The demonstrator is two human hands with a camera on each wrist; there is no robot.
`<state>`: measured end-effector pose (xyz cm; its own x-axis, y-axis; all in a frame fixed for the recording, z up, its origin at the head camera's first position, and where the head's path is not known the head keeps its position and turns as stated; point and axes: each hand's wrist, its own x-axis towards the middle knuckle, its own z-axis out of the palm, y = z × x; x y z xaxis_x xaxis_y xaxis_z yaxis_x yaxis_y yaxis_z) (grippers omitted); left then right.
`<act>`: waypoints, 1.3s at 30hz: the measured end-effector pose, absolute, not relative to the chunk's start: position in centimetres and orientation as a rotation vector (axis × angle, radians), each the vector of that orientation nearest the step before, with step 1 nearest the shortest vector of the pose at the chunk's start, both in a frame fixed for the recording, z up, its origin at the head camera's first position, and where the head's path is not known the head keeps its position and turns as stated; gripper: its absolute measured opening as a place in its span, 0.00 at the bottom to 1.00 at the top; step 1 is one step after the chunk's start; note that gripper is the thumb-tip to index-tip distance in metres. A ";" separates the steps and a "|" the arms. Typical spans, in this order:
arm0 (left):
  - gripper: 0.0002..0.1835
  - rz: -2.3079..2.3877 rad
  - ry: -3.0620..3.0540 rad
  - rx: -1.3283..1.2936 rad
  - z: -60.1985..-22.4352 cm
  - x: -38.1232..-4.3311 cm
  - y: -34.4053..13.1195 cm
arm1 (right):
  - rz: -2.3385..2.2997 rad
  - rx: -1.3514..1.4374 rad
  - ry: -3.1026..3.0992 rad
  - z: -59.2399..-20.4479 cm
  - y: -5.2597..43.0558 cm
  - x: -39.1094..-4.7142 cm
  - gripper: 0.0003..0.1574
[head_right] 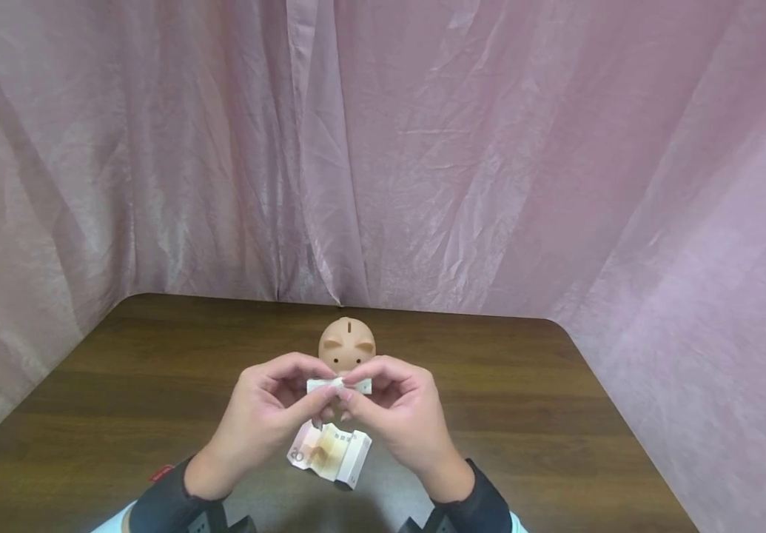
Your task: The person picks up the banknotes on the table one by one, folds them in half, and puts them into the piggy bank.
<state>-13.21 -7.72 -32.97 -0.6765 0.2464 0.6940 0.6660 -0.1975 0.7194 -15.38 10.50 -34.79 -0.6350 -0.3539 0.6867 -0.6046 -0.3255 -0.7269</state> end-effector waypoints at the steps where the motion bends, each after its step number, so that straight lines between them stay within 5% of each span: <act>1: 0.11 -1.951 -1.756 -1.066 -33.0 -13.2 -7.7 | 2.078 1.240 -1.711 -34.8 10.5 -15.3 0.15; 39: 0.13 -1.859 -1.725 -1.063 -32.7 -13.1 -8.2 | 2.016 1.133 -1.774 -35.0 11.7 -15.7 0.17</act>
